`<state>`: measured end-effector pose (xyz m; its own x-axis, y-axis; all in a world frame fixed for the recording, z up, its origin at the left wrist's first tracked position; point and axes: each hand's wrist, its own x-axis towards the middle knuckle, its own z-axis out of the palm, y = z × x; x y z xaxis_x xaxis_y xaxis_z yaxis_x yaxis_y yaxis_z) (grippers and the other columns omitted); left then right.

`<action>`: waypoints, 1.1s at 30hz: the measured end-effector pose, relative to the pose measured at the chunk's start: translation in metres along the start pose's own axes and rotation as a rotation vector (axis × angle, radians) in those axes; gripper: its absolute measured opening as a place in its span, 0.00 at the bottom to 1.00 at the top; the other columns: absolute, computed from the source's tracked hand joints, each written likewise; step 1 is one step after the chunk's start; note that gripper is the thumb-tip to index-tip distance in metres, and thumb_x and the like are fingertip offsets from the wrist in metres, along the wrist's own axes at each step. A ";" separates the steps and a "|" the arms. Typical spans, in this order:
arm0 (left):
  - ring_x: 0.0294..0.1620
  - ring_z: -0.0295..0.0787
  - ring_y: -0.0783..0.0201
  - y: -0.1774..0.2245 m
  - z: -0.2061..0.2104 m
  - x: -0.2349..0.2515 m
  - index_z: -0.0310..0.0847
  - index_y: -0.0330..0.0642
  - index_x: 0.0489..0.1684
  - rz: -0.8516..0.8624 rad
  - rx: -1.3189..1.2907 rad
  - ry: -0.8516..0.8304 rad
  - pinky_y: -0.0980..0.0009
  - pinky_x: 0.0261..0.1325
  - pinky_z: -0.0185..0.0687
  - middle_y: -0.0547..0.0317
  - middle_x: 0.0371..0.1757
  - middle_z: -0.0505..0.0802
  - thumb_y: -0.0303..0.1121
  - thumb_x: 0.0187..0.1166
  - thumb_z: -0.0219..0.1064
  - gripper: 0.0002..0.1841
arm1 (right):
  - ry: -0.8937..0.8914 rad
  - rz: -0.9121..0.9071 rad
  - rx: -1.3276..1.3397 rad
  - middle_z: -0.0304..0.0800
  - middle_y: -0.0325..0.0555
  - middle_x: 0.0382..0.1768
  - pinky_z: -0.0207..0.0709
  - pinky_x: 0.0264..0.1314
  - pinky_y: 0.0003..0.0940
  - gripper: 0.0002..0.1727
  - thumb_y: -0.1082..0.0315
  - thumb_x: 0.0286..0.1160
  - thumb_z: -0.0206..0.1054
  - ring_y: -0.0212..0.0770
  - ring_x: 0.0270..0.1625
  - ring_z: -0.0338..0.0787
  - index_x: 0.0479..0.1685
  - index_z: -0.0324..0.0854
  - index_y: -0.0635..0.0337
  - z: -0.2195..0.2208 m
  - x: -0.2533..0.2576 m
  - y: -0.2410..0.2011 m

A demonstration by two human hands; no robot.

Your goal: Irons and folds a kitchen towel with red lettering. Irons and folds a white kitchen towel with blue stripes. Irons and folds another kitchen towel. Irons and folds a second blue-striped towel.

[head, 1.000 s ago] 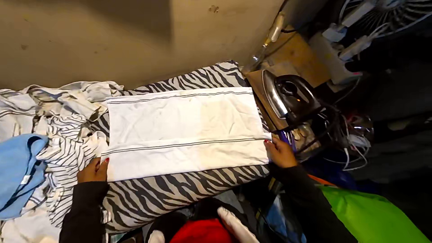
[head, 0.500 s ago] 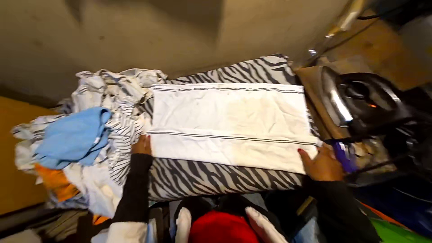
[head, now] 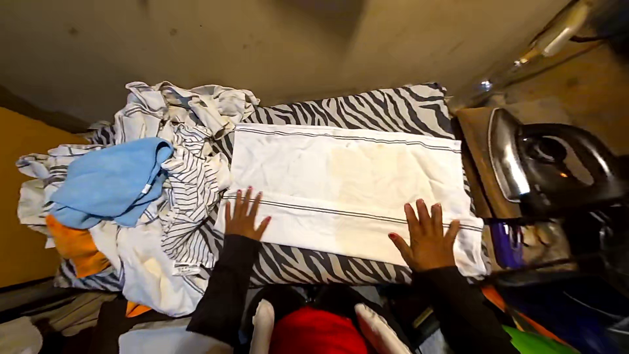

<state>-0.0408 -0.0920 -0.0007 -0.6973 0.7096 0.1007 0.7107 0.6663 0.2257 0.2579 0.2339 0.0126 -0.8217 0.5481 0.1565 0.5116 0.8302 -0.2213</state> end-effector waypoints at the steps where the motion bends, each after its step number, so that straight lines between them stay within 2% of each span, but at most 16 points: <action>1: 0.94 0.51 0.38 -0.010 -0.004 0.003 0.64 0.44 0.90 -0.045 0.002 -0.026 0.31 0.90 0.40 0.43 0.93 0.63 0.58 0.86 0.52 0.37 | 0.003 0.013 -0.007 0.60 0.69 0.90 0.29 0.80 0.93 0.52 0.24 0.76 0.47 0.80 0.93 0.48 0.89 0.67 0.57 -0.010 0.007 0.008; 3: 0.95 0.49 0.39 -0.024 -0.011 -0.001 0.61 0.41 0.91 -0.066 -0.009 -0.056 0.36 0.91 0.42 0.41 0.94 0.60 0.56 0.88 0.49 0.37 | 0.133 0.017 -0.084 0.59 0.74 0.89 0.31 0.80 0.93 0.47 0.31 0.81 0.52 0.84 0.91 0.49 0.88 0.68 0.60 -0.050 0.026 0.034; 6: 0.94 0.52 0.38 -0.031 -0.015 -0.013 0.69 0.43 0.87 -0.030 -0.028 0.056 0.26 0.85 0.42 0.45 0.92 0.65 0.53 0.87 0.48 0.33 | 0.233 0.201 -0.243 0.53 0.82 0.88 0.37 0.83 0.89 0.42 0.47 0.88 0.56 0.88 0.89 0.49 0.89 0.57 0.74 -0.122 0.057 0.074; 8: 0.94 0.52 0.40 -0.031 -0.024 -0.022 0.70 0.47 0.87 -0.062 -0.033 0.072 0.22 0.80 0.47 0.51 0.93 0.66 0.51 0.88 0.49 0.31 | 0.136 0.458 -0.288 0.63 0.85 0.82 0.55 0.82 0.79 0.38 0.60 0.88 0.61 0.86 0.83 0.64 0.89 0.54 0.77 -0.148 0.076 0.087; 10: 0.95 0.49 0.43 -0.035 -0.033 -0.029 0.68 0.49 0.88 -0.097 -0.063 0.044 0.19 0.75 0.50 0.57 0.94 0.63 0.48 0.88 0.50 0.29 | 0.020 0.571 -0.278 0.70 0.84 0.77 0.65 0.78 0.76 0.34 0.66 0.87 0.59 0.83 0.78 0.73 0.89 0.56 0.75 -0.162 0.097 0.097; 12: 0.94 0.52 0.43 -0.046 -0.039 -0.030 0.68 0.50 0.88 -0.116 -0.099 0.064 0.17 0.71 0.54 0.57 0.93 0.65 0.44 0.87 0.55 0.28 | -0.066 0.526 -0.192 0.70 0.86 0.76 0.63 0.79 0.77 0.32 0.69 0.85 0.61 0.83 0.79 0.73 0.85 0.60 0.77 -0.170 0.114 0.111; 14: 0.90 0.63 0.39 -0.068 -0.044 -0.027 0.63 0.50 0.91 -0.148 -0.096 0.054 0.17 0.66 0.61 0.57 0.93 0.66 0.40 0.88 0.54 0.30 | -0.159 0.531 -0.060 0.71 0.86 0.75 0.62 0.82 0.72 0.35 0.69 0.80 0.66 0.79 0.79 0.73 0.83 0.61 0.79 -0.179 0.121 0.117; 16: 0.76 0.81 0.37 -0.095 -0.043 -0.020 0.61 0.50 0.92 -0.148 -0.038 0.036 0.24 0.60 0.73 0.56 0.92 0.67 0.41 0.92 0.49 0.28 | -0.170 0.488 -0.013 0.71 0.87 0.74 0.62 0.81 0.73 0.38 0.64 0.79 0.67 0.80 0.79 0.73 0.84 0.59 0.81 -0.186 0.125 0.078; 18: 0.64 0.90 0.36 -0.115 -0.039 -0.014 0.62 0.51 0.91 -0.123 -0.037 0.022 0.29 0.51 0.80 0.56 0.92 0.68 0.39 0.92 0.49 0.27 | -0.147 0.326 -0.068 0.76 0.93 0.65 0.64 0.73 0.80 0.41 0.49 0.84 0.63 0.88 0.70 0.77 0.78 0.64 0.84 -0.188 0.116 0.012; 20: 0.73 0.85 0.39 -0.128 -0.039 -0.007 0.60 0.53 0.92 -0.138 -0.058 -0.004 0.29 0.61 0.78 0.57 0.93 0.66 0.41 0.94 0.46 0.27 | -0.171 0.138 -0.101 0.84 0.90 0.48 0.70 0.56 0.85 0.40 0.43 0.85 0.62 0.90 0.53 0.85 0.66 0.75 0.82 -0.180 0.104 -0.059; 22: 0.84 0.74 0.43 -0.140 -0.039 0.001 0.59 0.54 0.93 -0.130 -0.055 0.004 0.29 0.73 0.69 0.56 0.93 0.65 0.41 0.94 0.43 0.27 | -0.294 -0.062 -0.084 0.88 0.79 0.34 0.76 0.41 0.81 0.36 0.42 0.83 0.64 0.82 0.39 0.90 0.58 0.82 0.76 -0.158 0.098 -0.124; 23: 0.87 0.70 0.44 -0.146 -0.039 0.005 0.59 0.53 0.93 -0.120 -0.053 0.016 0.28 0.76 0.65 0.55 0.93 0.65 0.42 0.93 0.43 0.28 | -0.394 -0.129 -0.079 0.90 0.73 0.32 0.79 0.39 0.78 0.35 0.41 0.82 0.65 0.78 0.38 0.91 0.58 0.83 0.72 -0.141 0.098 -0.155; 26: 0.89 0.66 0.44 -0.151 -0.044 0.011 0.56 0.55 0.94 -0.147 -0.045 0.001 0.27 0.78 0.60 0.57 0.94 0.64 0.42 0.94 0.42 0.28 | -0.707 -0.230 -0.118 0.93 0.68 0.43 0.83 0.52 0.71 0.39 0.34 0.83 0.59 0.71 0.51 0.94 0.64 0.82 0.67 -0.083 0.109 -0.253; 29: 0.86 0.69 0.37 -0.140 -0.060 0.012 0.59 0.50 0.93 -0.204 -0.149 -0.071 0.20 0.72 0.58 0.54 0.93 0.65 0.35 0.92 0.50 0.27 | -0.695 -0.256 -0.081 0.93 0.65 0.48 0.82 0.57 0.66 0.37 0.35 0.85 0.57 0.68 0.57 0.93 0.65 0.81 0.64 -0.038 0.127 -0.323; 31: 0.74 0.82 0.33 -0.116 -0.077 -0.008 0.75 0.42 0.82 -0.250 -0.266 -0.025 0.24 0.69 0.67 0.43 0.81 0.81 0.30 0.88 0.57 0.23 | -0.660 -0.290 -0.061 0.94 0.64 0.45 0.84 0.52 0.66 0.37 0.34 0.85 0.57 0.68 0.53 0.94 0.65 0.80 0.63 -0.025 0.125 -0.338; 33: 0.58 0.92 0.38 -0.096 -0.094 -0.037 0.86 0.34 0.66 -0.301 -0.329 0.113 0.36 0.63 0.81 0.37 0.58 0.93 0.29 0.86 0.58 0.17 | -0.657 -0.337 -0.065 0.94 0.66 0.44 0.84 0.50 0.67 0.38 0.34 0.85 0.55 0.69 0.51 0.95 0.64 0.82 0.65 -0.028 0.121 -0.341</action>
<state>-0.0917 -0.2038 0.0649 -0.8868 0.4543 0.0846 0.4207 0.7178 0.5548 -0.0092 0.0199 0.1337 -0.9074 0.1056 -0.4068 0.2024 0.9581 -0.2027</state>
